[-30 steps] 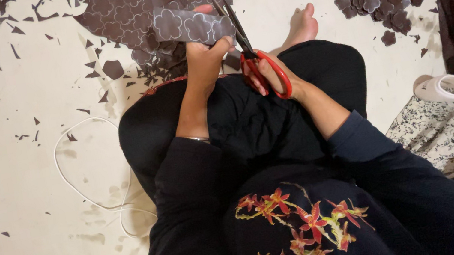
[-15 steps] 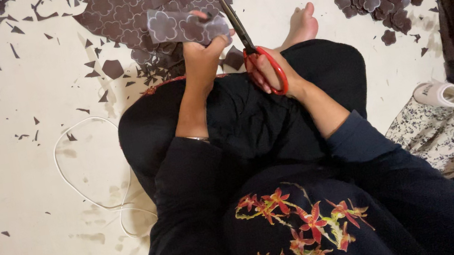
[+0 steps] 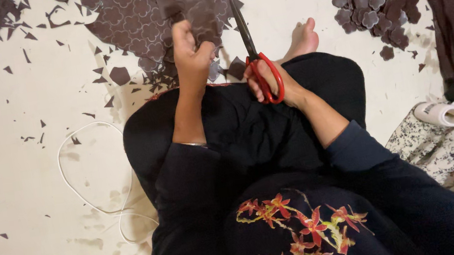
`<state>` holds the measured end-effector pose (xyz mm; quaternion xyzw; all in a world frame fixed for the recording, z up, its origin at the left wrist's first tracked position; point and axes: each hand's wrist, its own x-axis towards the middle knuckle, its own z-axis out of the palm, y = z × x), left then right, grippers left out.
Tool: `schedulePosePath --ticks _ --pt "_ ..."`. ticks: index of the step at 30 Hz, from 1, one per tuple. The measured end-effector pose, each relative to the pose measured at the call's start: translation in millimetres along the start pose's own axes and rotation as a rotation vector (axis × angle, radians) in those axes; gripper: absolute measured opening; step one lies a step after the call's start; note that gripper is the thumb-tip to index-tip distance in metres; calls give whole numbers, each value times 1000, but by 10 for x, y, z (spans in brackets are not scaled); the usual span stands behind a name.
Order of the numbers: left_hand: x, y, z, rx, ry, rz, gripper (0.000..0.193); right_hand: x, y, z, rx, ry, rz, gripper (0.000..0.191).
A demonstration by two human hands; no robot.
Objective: The person sits on the floor and uses red-handled scissors to cut flower-shaped pieces from a dark patterned fabric. They repeatedly cut along the outlines, place the finished pieces aside, and continue cutting more shapes from the same fabric sheet.
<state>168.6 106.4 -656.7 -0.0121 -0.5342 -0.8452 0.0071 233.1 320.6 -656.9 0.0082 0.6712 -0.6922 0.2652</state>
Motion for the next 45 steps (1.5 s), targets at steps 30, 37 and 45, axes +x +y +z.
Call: schedulePosePath --ticks 30,37,45 --pt "-14 -163 141 -199 -83 -135 41 -49 1 -31 -75 -189 -155 93" --pt "-23 -154 138 -171 -99 -147 42 -48 -57 18 -99 -159 -193 95" --pt "-24 -133 168 -184 -108 -158 41 -71 -147 39 -152 -108 -209 98"
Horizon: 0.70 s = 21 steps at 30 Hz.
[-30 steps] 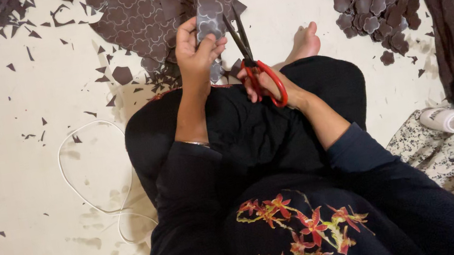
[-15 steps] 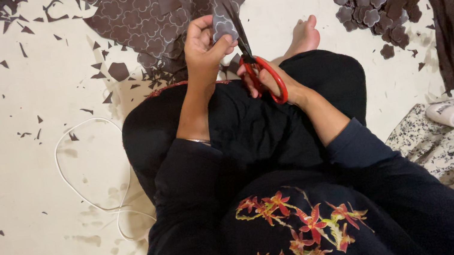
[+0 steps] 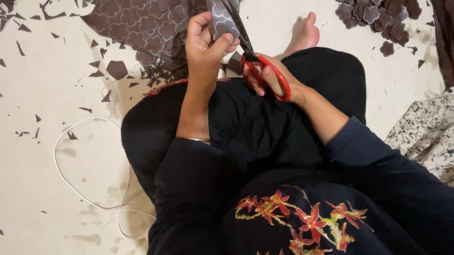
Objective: The person sits on the floor and uses red-handled scissors to cut flower-shaped pieces from a dark patterned fabric. They repeatedly cut along the outlines, place the finished pieces aside, and continue cutting more shapes from the same fabric sheet.
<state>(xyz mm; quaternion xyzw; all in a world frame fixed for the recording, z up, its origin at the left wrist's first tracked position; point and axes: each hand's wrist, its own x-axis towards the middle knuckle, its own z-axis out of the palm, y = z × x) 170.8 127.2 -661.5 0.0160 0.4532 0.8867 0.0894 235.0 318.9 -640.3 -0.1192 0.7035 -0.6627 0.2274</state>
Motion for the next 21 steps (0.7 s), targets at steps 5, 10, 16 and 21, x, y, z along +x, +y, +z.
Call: schedulePosePath --ticks 5,10,16,21 --pt "-14 8 7 -24 3 -14 43 -19 36 -13 -2 6 2 98" --pt "-10 6 -7 -45 0 -34 43 -20 44 -22 -14 12 -3 96" --pt "-21 -39 -1 4 -36 -15 43 -4 -44 24 81 -93 -72 96" --pt "-43 -48 17 -6 -44 -38 44 -6 -72 28 87 -82 -56 95"
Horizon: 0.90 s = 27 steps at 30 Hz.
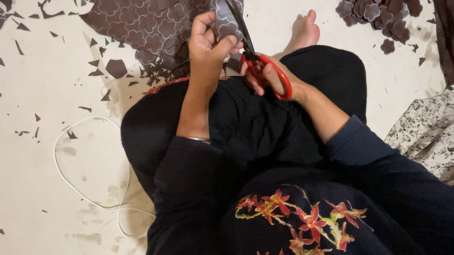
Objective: The person sits on the floor and uses red-handled scissors to cut flower-shaped pieces from a dark patterned fabric. They repeatedly cut along the outlines, place the finished pieces aside, and continue cutting more shapes from the same fabric sheet.
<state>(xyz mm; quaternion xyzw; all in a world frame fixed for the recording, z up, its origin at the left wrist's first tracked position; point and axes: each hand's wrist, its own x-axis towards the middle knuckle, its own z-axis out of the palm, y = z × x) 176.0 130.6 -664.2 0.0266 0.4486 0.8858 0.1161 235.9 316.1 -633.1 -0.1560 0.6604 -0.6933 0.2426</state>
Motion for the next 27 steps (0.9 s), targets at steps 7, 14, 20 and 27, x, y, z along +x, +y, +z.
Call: schedulePosePath --ticks 7,14,20,27 --pt "-29 76 16 22 -12 -10 43 -5 10 -22 -75 57 13 98" --pt "-30 113 5 -38 -11 -33 46 -27 14 -58 -101 84 19 96" --pt "-20 129 -40 -73 -16 -25 46 -27 41 -69 -78 100 70 93" --pt "-29 182 -84 -110 -2 12 44 -35 5 -78 -102 72 85 92"
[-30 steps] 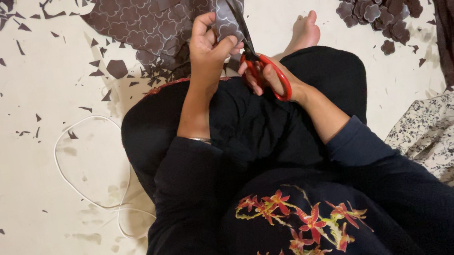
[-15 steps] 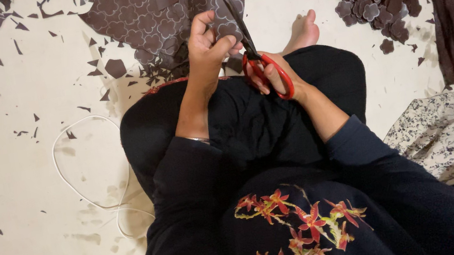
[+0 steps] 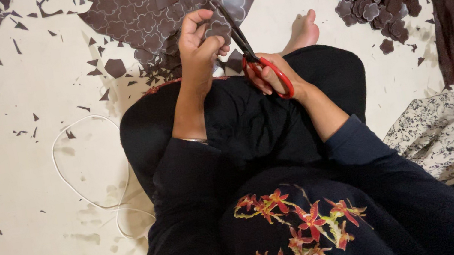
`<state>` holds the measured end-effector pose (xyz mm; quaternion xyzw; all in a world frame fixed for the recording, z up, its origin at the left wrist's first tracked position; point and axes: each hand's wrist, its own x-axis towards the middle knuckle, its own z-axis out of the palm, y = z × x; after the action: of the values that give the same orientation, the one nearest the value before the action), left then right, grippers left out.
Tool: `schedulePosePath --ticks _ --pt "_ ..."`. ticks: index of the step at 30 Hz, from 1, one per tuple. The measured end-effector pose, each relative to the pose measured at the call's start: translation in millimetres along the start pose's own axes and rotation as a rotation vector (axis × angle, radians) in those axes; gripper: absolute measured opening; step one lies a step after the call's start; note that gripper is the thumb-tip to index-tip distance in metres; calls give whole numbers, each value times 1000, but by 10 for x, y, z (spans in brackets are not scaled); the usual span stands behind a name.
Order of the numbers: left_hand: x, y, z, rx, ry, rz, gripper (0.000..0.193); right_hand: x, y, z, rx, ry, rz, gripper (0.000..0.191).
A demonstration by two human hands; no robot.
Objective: The person sits on the floor and uses red-handled scissors to cut flower-shaped pieces from a dark patterned fabric. They repeatedly cut along the outlines, place the finished pieces aside, and continue cutting more shapes from the same fabric sheet.
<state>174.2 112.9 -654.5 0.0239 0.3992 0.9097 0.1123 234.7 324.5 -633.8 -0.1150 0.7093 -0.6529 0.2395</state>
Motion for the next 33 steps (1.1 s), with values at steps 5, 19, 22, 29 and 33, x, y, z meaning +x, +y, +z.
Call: schedulePosePath --ticks 5,19,22,29,33 --pt "-13 30 4 6 8 25 43 14 -43 18 -4 -12 17 94" --pt "-31 235 36 133 5 49 52 -8 -81 34 -24 -63 57 93" --pt "-51 321 13 136 -14 15 57 -8 -89 27 -34 -79 61 93" --pt "-62 415 -14 180 -7 -30 65 8 -64 22 12 -125 70 94" --pt "-78 448 -35 198 9 -44 71 -21 -28 -4 17 -116 90 91"
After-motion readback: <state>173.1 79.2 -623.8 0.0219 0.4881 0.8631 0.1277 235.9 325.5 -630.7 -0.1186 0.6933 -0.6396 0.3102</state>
